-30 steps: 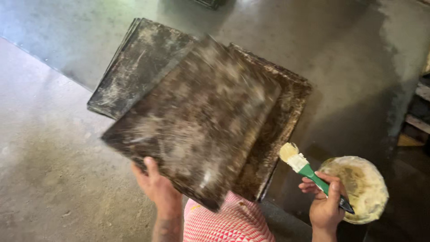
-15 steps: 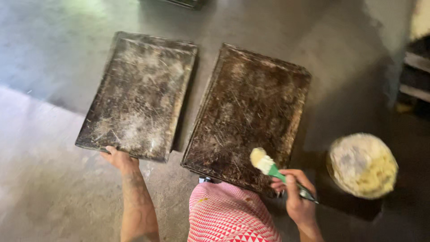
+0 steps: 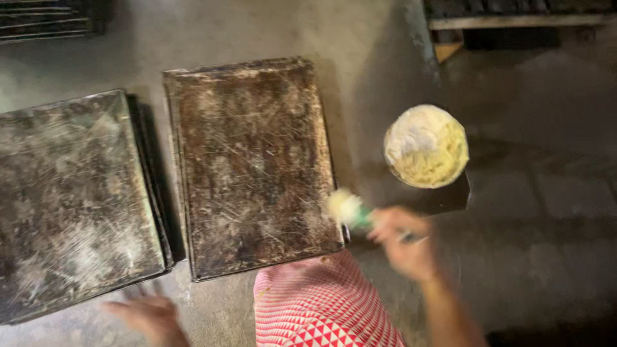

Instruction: The person applies a coating to baking trays using a brush dipped in a bowl of white substance, processing several trays one at a time on a metal counter.

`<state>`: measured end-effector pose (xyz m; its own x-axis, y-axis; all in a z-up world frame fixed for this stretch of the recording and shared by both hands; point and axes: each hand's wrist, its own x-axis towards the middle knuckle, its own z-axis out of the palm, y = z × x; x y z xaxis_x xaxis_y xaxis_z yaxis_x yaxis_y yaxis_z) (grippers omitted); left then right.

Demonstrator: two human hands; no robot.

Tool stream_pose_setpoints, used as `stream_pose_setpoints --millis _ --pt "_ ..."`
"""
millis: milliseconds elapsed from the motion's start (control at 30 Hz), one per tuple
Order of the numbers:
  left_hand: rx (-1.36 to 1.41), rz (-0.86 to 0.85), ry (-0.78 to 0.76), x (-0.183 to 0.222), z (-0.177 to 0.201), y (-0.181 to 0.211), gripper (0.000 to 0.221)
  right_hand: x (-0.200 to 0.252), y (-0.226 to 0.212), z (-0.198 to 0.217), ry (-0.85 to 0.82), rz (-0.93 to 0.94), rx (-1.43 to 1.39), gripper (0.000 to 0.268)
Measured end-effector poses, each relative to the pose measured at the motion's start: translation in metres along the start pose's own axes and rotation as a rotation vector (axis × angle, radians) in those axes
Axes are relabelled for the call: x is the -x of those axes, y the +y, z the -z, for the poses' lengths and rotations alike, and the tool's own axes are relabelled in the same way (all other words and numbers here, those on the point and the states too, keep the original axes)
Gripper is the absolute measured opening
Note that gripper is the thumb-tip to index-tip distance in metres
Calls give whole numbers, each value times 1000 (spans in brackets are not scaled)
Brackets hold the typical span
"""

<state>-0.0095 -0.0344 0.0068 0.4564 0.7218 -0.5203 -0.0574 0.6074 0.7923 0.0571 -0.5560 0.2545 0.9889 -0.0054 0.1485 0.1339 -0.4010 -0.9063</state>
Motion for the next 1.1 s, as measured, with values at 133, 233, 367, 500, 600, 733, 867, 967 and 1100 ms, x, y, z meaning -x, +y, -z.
stream_pose_setpoints --millis 133,233,367,500,600,733,867,967,1100 --pt "-66 149 -124 121 -28 -63 99 -45 25 107 218 -375 517 22" --pt "-150 140 -166 168 -52 -81 89 -76 81 137 230 -486 566 28" --pt "-305 64 -304 178 -74 -80 89 -94 171 121 10 -293 667 32" --pt "-318 -39 -334 186 -80 -75 82 -86 181 139 91 -314 601 34" --pt "-291 -2 -194 205 -93 -79 81 -87 168 136 12 -377 536 33" --pt "-319 137 -230 243 -118 -96 88 -98 115 123 -40 -140 525 25" --pt "-356 80 -218 254 -132 -94 105 -123 56 67 -316 209 190 15" --pt "-300 7 -330 255 -132 -95 97 -186 35 24 -444 516 186 11" --pt "-278 47 -269 258 -138 -93 98 -231 27 -18 -486 578 306 13"
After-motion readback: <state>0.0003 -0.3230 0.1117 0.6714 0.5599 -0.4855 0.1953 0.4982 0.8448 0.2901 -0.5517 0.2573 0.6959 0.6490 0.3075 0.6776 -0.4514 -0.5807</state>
